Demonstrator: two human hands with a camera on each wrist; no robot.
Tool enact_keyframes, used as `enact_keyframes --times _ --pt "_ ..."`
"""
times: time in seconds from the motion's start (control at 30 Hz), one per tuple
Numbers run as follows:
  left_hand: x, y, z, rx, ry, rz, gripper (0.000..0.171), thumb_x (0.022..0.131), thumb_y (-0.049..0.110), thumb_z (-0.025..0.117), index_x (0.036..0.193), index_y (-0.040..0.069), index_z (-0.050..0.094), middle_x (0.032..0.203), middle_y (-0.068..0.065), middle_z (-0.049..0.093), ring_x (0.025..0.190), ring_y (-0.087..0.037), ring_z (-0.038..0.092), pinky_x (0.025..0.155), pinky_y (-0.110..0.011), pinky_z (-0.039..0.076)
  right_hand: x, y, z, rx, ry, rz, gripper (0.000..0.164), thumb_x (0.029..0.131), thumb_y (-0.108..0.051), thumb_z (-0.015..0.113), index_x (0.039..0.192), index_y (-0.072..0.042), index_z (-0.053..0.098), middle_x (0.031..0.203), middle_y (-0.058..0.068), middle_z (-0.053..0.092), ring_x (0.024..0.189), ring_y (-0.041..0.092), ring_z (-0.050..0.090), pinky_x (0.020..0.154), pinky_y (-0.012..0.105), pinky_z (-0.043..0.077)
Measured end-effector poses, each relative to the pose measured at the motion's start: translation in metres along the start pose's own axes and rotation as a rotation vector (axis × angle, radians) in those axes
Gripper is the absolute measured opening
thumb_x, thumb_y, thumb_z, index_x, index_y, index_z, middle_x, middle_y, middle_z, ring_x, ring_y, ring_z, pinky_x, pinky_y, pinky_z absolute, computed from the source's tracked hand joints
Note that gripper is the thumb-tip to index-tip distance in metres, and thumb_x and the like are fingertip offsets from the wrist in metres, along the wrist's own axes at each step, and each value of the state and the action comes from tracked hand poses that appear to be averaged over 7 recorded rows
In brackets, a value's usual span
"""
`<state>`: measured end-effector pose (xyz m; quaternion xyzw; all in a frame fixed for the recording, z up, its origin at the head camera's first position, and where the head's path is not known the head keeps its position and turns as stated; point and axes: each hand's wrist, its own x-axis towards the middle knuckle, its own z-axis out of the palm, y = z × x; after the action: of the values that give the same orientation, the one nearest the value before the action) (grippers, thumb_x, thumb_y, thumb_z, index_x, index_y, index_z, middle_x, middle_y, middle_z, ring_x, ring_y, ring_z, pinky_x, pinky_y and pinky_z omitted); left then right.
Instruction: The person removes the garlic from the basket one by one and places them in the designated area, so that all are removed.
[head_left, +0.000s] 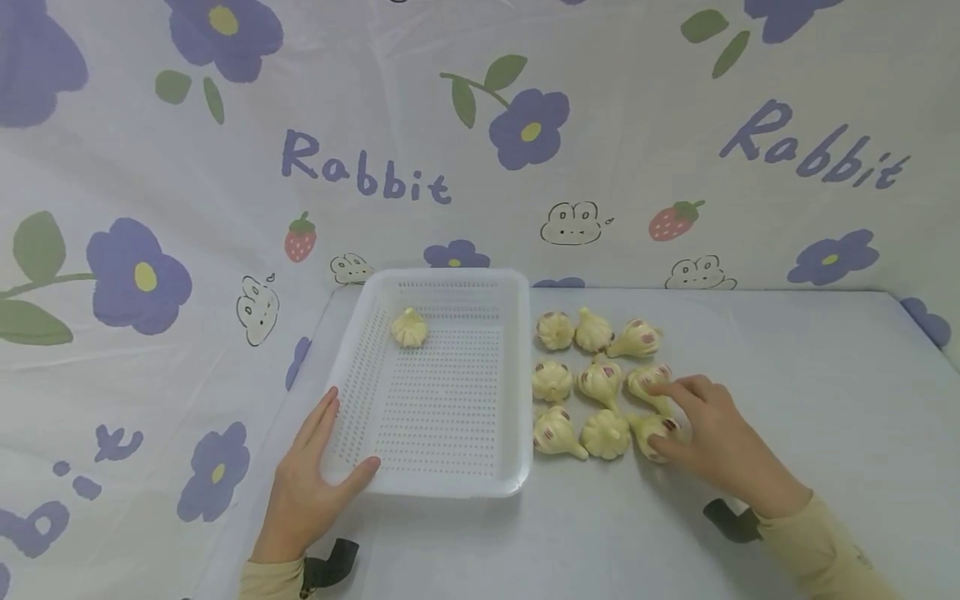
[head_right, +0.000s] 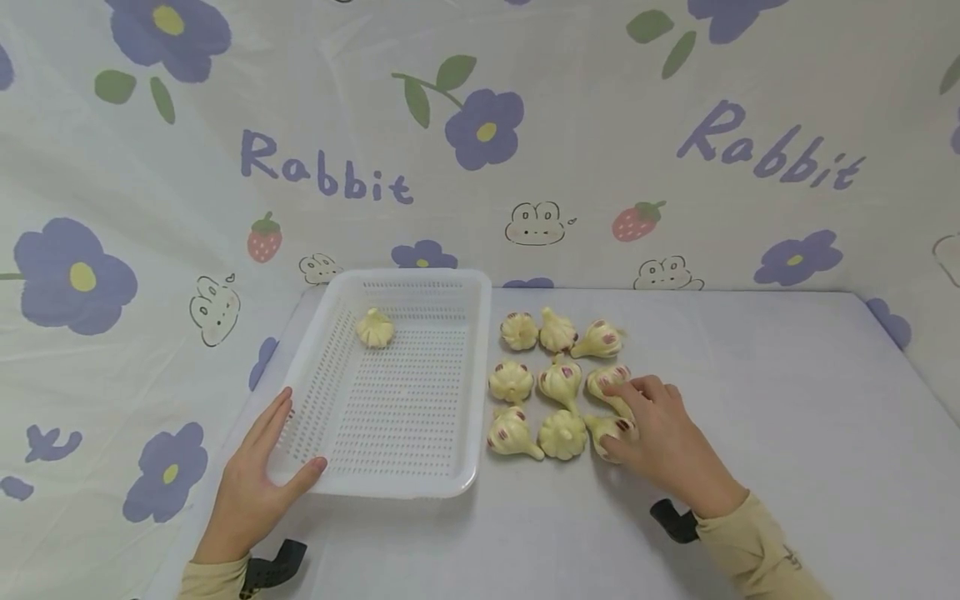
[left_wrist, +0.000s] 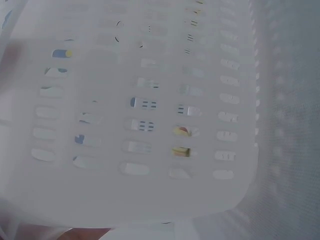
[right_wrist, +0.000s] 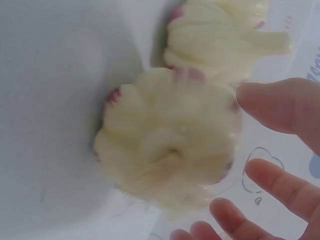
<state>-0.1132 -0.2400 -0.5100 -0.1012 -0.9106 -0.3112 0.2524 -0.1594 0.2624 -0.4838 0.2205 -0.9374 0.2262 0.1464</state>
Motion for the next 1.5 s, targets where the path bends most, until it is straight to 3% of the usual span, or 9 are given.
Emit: enact_keyframes --times 0.33,0.67,0.93,1.13,1.17,1.33,1.4,1.5 --pt "0.001 0.000 0.000 -0.008 -0.001 0.004 0.095 0.081 0.034 0.087 0.159 0.005 0.041 0.166 -0.005 0.041 0.150 -0.034 0.044 0.118 -0.003 0.016 0.018 -0.023 -0.010 0.014 0.000 -0.073 0.054 0.081 -0.014 0.087 0.129 -0.008 0.064 0.124 0.017 0.059 0.111 0.035 0.054 0.083 0.048 0.050" --pt "0.002 0.001 0.001 -0.008 0.008 0.014 0.095 0.081 0.033 0.087 0.159 0.004 0.042 0.166 -0.006 0.041 0.149 -0.034 0.044 0.118 -0.004 0.016 0.044 -0.049 -0.012 0.054 -0.043 -0.086 0.055 0.083 -0.015 0.087 0.131 -0.007 0.063 0.130 0.018 0.058 0.122 0.039 0.050 0.089 0.053 0.052" --pt "0.002 -0.001 0.000 -0.006 0.018 0.032 0.095 0.080 0.032 0.087 0.158 0.002 0.042 0.166 -0.008 0.042 0.149 -0.035 0.045 0.119 -0.004 0.017 0.069 -0.074 -0.005 0.062 -0.074 -0.112 0.052 0.086 -0.020 0.084 0.132 -0.006 0.065 0.128 0.017 0.059 0.117 0.033 0.053 0.091 0.050 0.054" --pt "0.001 -0.002 0.000 -0.011 0.013 0.021 0.095 0.080 0.033 0.087 0.158 0.003 0.042 0.166 -0.007 0.042 0.149 -0.035 0.044 0.118 -0.004 0.016 0.089 -0.093 0.003 0.071 -0.049 -0.213 0.053 0.084 -0.020 0.087 0.130 -0.005 0.067 0.122 0.018 0.062 0.108 0.032 0.057 0.089 0.047 0.054" --pt "0.001 -0.003 0.000 -0.012 0.012 0.019 0.095 0.080 0.033 0.087 0.158 0.004 0.042 0.166 -0.007 0.042 0.149 -0.035 0.044 0.118 -0.004 0.016 0.092 -0.096 0.005 0.075 -0.045 -0.235 0.053 0.084 -0.020 0.088 0.130 -0.004 0.067 0.122 0.018 0.063 0.109 0.033 0.058 0.095 0.050 0.054" --pt "0.000 -0.003 0.001 -0.016 0.016 0.025 0.095 0.080 0.032 0.088 0.159 0.004 0.042 0.166 -0.006 0.042 0.149 -0.035 0.045 0.118 -0.004 0.017 0.108 -0.110 0.008 0.076 -0.070 -0.275 0.055 0.084 -0.017 0.086 0.133 -0.003 0.065 0.126 0.019 0.059 0.110 0.031 0.055 0.090 0.043 0.056" --pt "0.000 -0.003 0.001 -0.018 0.017 0.025 0.095 0.080 0.032 0.087 0.159 0.004 0.042 0.166 -0.006 0.042 0.149 -0.035 0.045 0.119 -0.004 0.016 0.114 -0.116 0.008 0.061 -0.085 -0.274 0.056 0.084 -0.017 0.086 0.134 -0.005 0.064 0.128 0.019 0.057 0.108 0.030 0.054 0.080 0.037 0.056" --pt "0.000 -0.002 0.001 -0.017 0.013 0.020 0.095 0.081 0.033 0.087 0.159 0.004 0.042 0.166 -0.006 0.042 0.149 -0.034 0.045 0.118 -0.004 0.016 0.123 -0.125 0.008 0.041 -0.105 -0.277 0.058 0.083 -0.019 0.087 0.136 -0.007 0.064 0.128 0.019 0.057 0.106 0.031 0.055 0.077 0.036 0.055"
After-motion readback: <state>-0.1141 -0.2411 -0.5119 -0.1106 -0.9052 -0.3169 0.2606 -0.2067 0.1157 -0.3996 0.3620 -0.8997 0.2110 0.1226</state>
